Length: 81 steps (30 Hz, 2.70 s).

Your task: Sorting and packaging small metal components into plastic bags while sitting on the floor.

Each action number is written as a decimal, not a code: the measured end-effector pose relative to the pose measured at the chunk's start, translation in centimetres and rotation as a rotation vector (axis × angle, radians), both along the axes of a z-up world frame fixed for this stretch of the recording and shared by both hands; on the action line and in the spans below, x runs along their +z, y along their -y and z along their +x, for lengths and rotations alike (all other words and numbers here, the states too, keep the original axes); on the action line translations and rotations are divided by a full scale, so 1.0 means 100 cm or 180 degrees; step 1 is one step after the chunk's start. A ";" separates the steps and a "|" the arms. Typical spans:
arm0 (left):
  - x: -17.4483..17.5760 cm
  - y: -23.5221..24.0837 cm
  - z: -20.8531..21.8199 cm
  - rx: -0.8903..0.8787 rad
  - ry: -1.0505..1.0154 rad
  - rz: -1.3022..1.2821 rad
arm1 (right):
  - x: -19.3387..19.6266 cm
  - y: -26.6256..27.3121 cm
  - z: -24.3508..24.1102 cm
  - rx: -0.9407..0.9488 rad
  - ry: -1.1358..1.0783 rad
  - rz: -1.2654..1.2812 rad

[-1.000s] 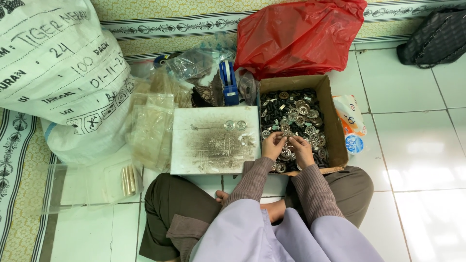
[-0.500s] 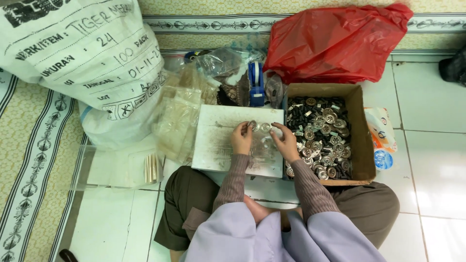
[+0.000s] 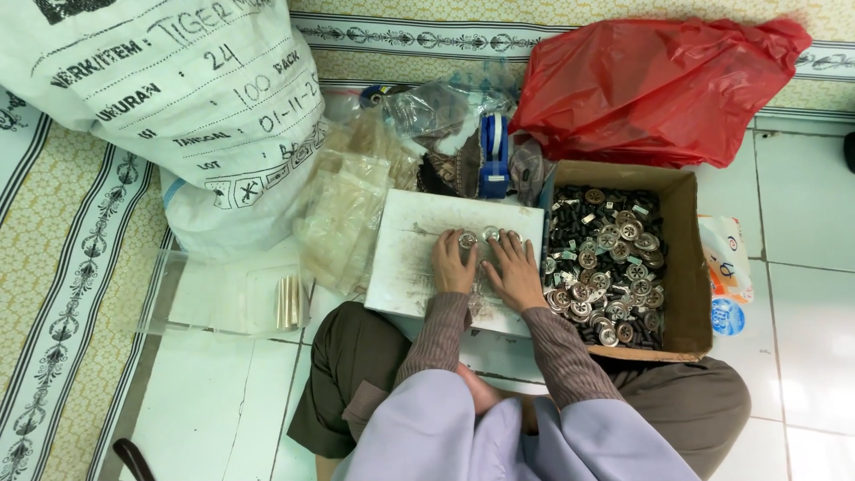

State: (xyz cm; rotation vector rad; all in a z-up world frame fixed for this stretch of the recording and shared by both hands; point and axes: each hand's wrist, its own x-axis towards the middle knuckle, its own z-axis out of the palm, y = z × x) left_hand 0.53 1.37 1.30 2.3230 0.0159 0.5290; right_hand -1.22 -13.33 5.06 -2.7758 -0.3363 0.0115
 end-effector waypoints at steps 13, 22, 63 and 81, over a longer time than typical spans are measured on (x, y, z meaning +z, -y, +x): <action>-0.008 0.003 -0.003 -0.0445 -0.0139 0.1376 | -0.042 0.007 0.004 -0.0083 0.0731 -0.0227; -0.004 0.005 -0.002 -0.0655 -0.0729 0.1408 | -0.035 0.008 0.003 -0.0034 0.0583 -0.0150; -0.113 0.206 -0.041 -0.1570 -0.1552 0.1192 | -0.105 0.169 -0.067 -0.1367 -0.0833 0.0506; -0.066 0.195 -0.024 -0.1377 -0.2163 -0.1700 | -0.085 0.186 -0.064 -0.2598 -0.1031 0.4890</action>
